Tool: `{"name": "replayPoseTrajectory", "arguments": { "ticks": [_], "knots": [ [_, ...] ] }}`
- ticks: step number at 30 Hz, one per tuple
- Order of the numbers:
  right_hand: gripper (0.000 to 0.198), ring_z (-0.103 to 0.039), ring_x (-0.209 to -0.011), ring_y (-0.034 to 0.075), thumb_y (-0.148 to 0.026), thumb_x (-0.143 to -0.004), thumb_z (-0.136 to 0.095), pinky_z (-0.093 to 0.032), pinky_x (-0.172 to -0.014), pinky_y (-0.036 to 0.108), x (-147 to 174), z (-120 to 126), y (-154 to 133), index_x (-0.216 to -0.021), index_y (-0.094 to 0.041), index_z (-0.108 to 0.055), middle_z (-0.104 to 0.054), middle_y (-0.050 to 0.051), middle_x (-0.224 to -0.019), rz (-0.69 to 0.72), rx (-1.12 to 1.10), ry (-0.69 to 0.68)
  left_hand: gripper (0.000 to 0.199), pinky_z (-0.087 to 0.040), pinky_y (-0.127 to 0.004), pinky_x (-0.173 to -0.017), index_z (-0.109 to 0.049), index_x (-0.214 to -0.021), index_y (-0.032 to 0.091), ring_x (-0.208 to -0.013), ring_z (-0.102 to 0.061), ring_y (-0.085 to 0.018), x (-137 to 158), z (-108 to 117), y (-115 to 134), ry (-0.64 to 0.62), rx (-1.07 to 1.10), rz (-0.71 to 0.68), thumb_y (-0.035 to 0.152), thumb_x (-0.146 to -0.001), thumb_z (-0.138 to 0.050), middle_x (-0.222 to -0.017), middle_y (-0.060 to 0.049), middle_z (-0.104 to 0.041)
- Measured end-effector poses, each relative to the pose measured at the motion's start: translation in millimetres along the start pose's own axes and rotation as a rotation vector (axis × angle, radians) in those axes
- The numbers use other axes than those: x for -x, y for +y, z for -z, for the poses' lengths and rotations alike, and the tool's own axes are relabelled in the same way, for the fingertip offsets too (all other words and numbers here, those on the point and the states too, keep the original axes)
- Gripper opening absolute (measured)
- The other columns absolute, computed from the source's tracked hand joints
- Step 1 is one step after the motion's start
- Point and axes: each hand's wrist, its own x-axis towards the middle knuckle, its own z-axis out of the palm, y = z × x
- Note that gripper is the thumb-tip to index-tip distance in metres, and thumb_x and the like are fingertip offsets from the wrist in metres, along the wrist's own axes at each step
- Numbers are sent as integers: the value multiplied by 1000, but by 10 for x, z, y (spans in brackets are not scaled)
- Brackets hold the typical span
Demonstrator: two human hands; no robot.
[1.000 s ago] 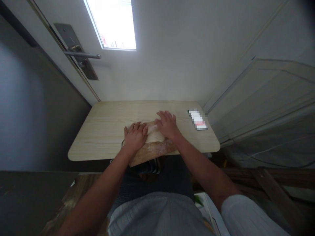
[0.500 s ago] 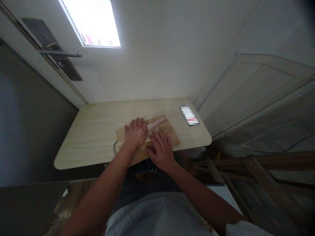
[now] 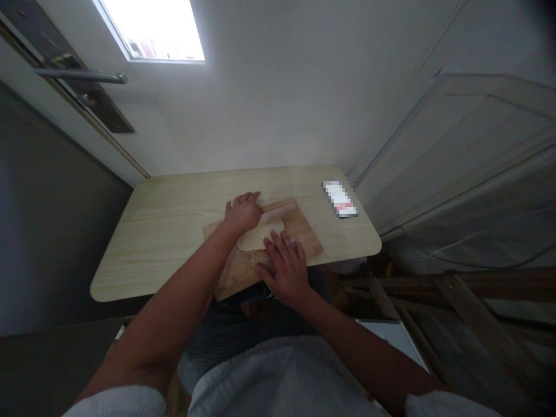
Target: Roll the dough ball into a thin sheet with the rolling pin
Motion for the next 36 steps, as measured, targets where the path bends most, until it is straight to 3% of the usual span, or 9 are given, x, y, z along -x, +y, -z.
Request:
{"name": "replayPoseTrajectory", "arguments": {
  "ticks": [8,13,18,21,23,26,29,32,36],
  "knots": [
    [66,-26,-152,29,-61,-97,-46,-17,-123,53,8,18,15,-150,-22,-45,-38,9,-161,11,4,-15,65,-21,-69,-116,-35,-155,26,-146,-34,-35,381,-7,128,56,-82,-81,55,-102,-12,-160,-10,-41],
    [68,-25,-153,29,-61,-96,-48,-18,-122,54,8,27,25,-152,-22,-41,-36,8,-162,18,28,-42,59,-18,-70,-116,-33,-156,25,-146,-34,-35,94,25,144,26,-103,-92,44,-102,-20,-159,-11,-41],
    [66,-25,-153,28,-60,-97,-47,-17,-123,52,6,48,14,-152,-23,-41,-35,7,-162,8,19,-44,65,-35,-56,-113,-29,-158,21,-142,-42,-32,-206,-2,105,-60,-53,-119,30,-94,-37,-159,-13,-41],
    [66,-26,-152,28,-59,-97,-48,-17,-123,53,2,53,11,-152,-22,-42,-36,7,-162,9,9,-43,58,-38,-46,-112,-36,-154,21,-140,-46,-28,-178,-38,89,-41,-10,-128,36,-99,-29,-154,-12,-48],
    [66,-26,-152,28,-59,-97,-48,-18,-123,53,-2,58,16,-151,-22,-42,-37,8,-161,14,4,-40,59,-36,-49,-113,-39,-153,22,-141,-43,-29,-102,-43,105,-57,-16,-129,47,-102,-21,-154,-12,-48],
    [66,-27,-152,30,-59,-97,-48,-19,-122,55,-9,71,33,-150,-21,-44,-38,9,-161,26,1,-47,64,-25,-59,-117,-38,-153,26,-146,-35,-33,-9,-8,183,-12,-84,-138,58,-101,-19,-158,-11,-42],
    [67,-27,-151,30,-60,-96,-49,-20,-122,54,-14,81,52,-151,-22,-43,-37,9,-161,37,-6,-63,60,-14,-60,-121,-36,-154,28,-149,-30,-32,-28,37,283,-11,-133,-274,55,-101,-26,-161,-8,-38],
    [67,-26,-152,30,-61,-97,-46,-19,-122,54,-16,81,59,-151,-22,-43,-36,8,-162,34,-15,-64,58,-22,-57,-119,-34,-156,28,-148,-32,-30,-101,25,343,-91,-112,-353,48,-102,-27,-162,-8,-37],
    [63,-24,-153,29,-59,-99,-43,-16,-123,53,-17,82,53,-149,-20,-45,-35,6,-162,35,-28,-51,61,-31,-54,-115,-31,-157,22,-146,-34,-32,-115,-75,334,-95,-65,-216,48,-103,-20,-160,-12,-39]
  ]
}}
